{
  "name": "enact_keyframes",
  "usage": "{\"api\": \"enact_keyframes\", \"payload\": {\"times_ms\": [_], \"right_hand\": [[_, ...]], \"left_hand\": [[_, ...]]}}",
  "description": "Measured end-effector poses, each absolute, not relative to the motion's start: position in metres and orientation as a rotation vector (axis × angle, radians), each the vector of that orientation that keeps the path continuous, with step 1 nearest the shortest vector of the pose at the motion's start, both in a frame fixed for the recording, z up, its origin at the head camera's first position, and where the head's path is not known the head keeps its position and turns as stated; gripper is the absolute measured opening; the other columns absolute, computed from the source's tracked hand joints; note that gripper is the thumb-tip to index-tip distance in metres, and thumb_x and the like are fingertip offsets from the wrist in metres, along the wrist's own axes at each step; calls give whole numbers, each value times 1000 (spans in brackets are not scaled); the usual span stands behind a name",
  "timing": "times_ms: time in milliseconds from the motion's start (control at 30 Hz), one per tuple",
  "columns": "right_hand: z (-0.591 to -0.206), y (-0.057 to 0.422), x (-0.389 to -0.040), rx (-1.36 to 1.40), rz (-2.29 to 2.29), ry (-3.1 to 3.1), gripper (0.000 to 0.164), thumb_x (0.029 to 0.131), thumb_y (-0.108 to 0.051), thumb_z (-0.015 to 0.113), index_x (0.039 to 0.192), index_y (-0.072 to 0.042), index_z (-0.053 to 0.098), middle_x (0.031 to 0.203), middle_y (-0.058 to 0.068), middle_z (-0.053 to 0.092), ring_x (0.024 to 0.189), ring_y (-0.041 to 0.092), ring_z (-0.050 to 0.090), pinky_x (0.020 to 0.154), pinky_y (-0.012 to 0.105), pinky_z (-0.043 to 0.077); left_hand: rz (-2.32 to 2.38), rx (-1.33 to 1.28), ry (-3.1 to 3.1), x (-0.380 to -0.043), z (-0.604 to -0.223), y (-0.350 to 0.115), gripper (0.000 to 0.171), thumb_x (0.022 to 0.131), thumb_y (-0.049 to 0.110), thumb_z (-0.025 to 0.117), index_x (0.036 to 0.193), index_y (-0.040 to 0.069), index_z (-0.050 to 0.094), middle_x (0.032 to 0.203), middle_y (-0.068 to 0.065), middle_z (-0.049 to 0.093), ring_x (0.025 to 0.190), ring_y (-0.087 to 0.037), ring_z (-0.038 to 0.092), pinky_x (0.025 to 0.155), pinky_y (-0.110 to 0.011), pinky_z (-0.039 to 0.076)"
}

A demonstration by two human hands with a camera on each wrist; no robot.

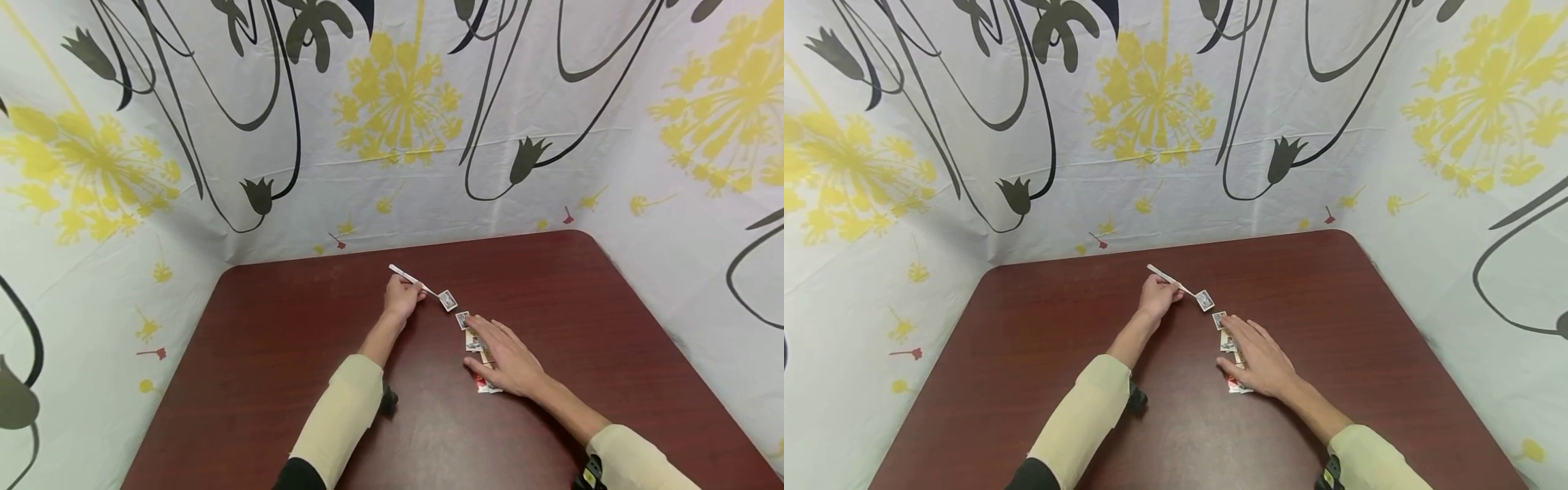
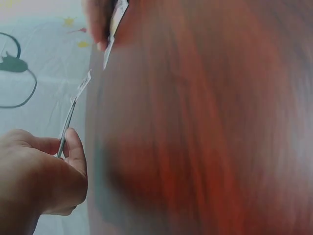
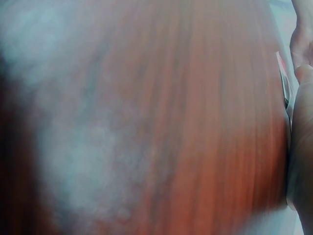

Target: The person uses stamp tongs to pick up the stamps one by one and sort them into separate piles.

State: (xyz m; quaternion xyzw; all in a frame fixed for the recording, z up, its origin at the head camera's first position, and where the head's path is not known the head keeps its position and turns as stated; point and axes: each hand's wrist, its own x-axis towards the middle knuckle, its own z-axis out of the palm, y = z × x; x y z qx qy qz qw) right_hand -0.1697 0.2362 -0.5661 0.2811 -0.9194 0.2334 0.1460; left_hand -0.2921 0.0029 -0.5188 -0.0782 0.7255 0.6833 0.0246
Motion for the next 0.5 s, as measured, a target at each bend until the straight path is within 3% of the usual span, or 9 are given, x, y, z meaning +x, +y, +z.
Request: {"api": "enact_keyframes", "payload": {"times_ms": [233,500], "right_hand": [[-565,237,-171,800,709,-2651,81,93,-38,80,157,0,47,158,16,52,146,40,47,120,62,36],[-565,237,-170,793,756,-2662,81,94,-38,80,158,-1,46,159,15,51,148,39,45,122,61,34]], "left_hand": [[2185,-244,2225,-301,-504,-51,15,103,-4,61,114,-5,52,91,-14,66,74,-16,67,87,-38,67],[2128,-317,2290,-300,-498,-137,15,103,-5,60,115,-6,51,95,-17,66,73,-13,65,74,-22,65]]}}
